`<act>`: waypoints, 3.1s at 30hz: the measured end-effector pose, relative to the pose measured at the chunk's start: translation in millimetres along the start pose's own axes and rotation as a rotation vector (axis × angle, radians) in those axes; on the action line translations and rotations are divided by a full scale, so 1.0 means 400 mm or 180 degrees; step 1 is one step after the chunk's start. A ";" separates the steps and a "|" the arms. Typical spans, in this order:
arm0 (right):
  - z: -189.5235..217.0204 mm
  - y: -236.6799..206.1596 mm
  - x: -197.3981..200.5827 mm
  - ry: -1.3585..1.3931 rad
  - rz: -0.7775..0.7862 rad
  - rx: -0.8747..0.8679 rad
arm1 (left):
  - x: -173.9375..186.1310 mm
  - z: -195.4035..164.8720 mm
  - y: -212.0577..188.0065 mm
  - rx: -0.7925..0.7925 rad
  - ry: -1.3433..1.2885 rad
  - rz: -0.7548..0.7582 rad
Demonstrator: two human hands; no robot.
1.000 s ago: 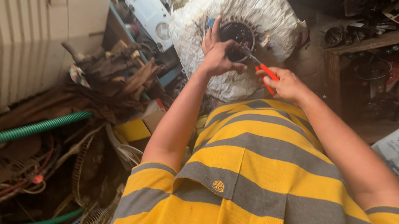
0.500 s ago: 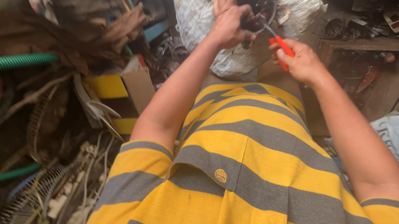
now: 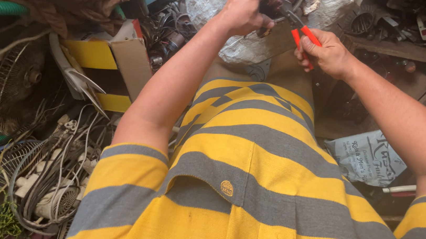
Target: The person uses pliers and a screwdriver to remove and adjust wires inside a circular electrical component. They repeatedly cut wires, pull them out, and probe the interior while holding the component steady on a white sack.
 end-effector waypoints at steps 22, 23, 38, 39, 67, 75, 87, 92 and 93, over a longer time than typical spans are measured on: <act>-0.014 0.002 0.019 0.0145 0.0179 -0.0368 | -0.026 0.003 -0.009 0.0167 -0.0112 0.0041; -0.011 0.001 0.018 0.0171 0.0171 -0.0401 | -0.018 -0.008 -0.009 -0.0058 -0.0024 -0.0130; 0.117 -0.092 0.012 -0.2533 -0.1347 0.1907 | -0.027 -0.009 -0.011 0.0103 -0.0234 0.0051; 0.132 -0.111 0.000 -0.2851 -0.1531 0.2006 | -0.028 -0.008 -0.011 0.0136 -0.0307 0.0102; 0.025 -0.020 0.008 -0.0702 -0.0315 -0.0231 | -0.049 0.008 -0.006 0.0186 -0.0128 0.0093; 0.032 -0.067 -0.030 -0.0915 -0.0359 -0.0145 | -0.035 0.002 0.000 0.0108 -0.0143 0.0096; 0.044 -0.040 -0.009 -0.1326 -0.0406 0.0233 | -0.064 0.015 -0.003 0.0151 -0.0285 0.0079; 0.031 -0.035 0.005 -0.1385 -0.0652 0.0060 | -0.074 0.026 -0.002 0.0342 -0.0446 0.0268; 0.042 -0.037 0.002 -0.1639 -0.0691 0.0397 | -0.068 0.022 0.001 0.0257 -0.0374 0.0202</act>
Point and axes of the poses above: each hand's wrist, its own y-axis towards the middle knuckle, its own x-axis out of the back of the hand, z = x × y, the point moved 5 cm from there along y, towards the middle knuckle, and after that the axes turned 9 degrees about y, right-handed, at the moved point
